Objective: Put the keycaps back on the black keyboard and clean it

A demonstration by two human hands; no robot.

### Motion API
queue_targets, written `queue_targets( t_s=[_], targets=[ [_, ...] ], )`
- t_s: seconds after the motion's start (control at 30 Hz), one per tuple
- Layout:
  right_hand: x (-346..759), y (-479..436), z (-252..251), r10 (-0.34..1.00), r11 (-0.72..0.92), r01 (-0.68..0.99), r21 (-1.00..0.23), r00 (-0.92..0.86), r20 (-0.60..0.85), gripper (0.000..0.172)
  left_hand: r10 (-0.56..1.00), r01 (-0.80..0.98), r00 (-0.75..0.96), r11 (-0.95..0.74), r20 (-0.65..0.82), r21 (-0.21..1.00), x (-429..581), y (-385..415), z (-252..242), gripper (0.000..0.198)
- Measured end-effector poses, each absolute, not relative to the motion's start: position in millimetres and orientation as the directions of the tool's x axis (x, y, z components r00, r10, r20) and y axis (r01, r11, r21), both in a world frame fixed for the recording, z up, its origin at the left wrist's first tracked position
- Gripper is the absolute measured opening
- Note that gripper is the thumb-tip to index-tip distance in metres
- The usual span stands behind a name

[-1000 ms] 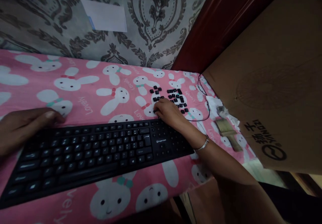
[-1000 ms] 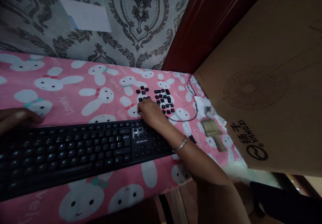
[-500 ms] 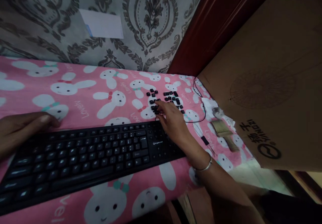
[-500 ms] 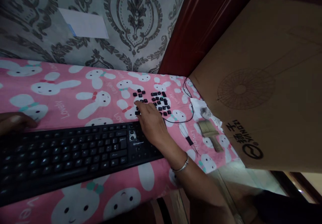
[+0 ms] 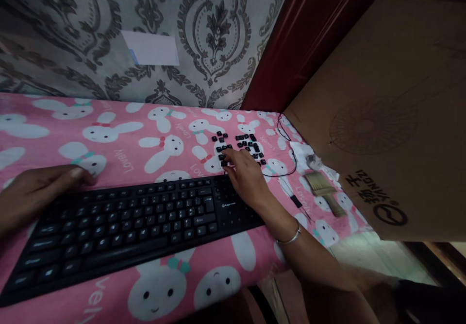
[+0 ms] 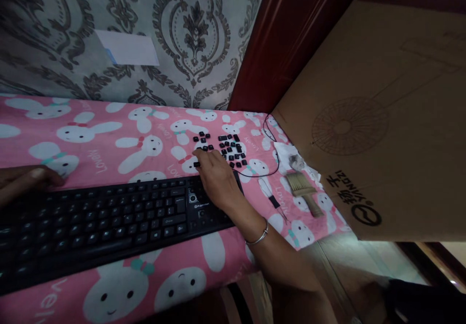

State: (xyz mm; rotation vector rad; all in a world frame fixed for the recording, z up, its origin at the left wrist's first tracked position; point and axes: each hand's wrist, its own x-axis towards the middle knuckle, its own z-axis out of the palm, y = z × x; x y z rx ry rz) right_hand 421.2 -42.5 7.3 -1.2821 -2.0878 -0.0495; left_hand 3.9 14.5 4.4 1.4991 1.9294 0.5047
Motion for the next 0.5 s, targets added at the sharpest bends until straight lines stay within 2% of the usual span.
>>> queue_targets(
  t_s=[0.2,0.37,0.5],
  targets=[
    [422.0,-44.0,9.0,0.755,0.544,0.788,-0.29,-0.307,0.58,0.028,0.954,0.689,-0.152,0.291,-0.26,0.664,14.1,9.6,14.3,0.088],
    [423.7,-43.2,10.5,0.737,0.562,0.776,-0.288,-0.311,0.6,0.016,0.962,0.697,-0.122,0.259,-0.245,0.669,13.8,8.0,16.6,0.086],
    [427.1,-42.8,8.9,0.732,0.571,0.765,-0.298,-0.311,0.607,0.015,0.962,0.7,-0.124,0.257,-0.242,0.666,14.1,6.8,16.5,0.082]
  ],
)
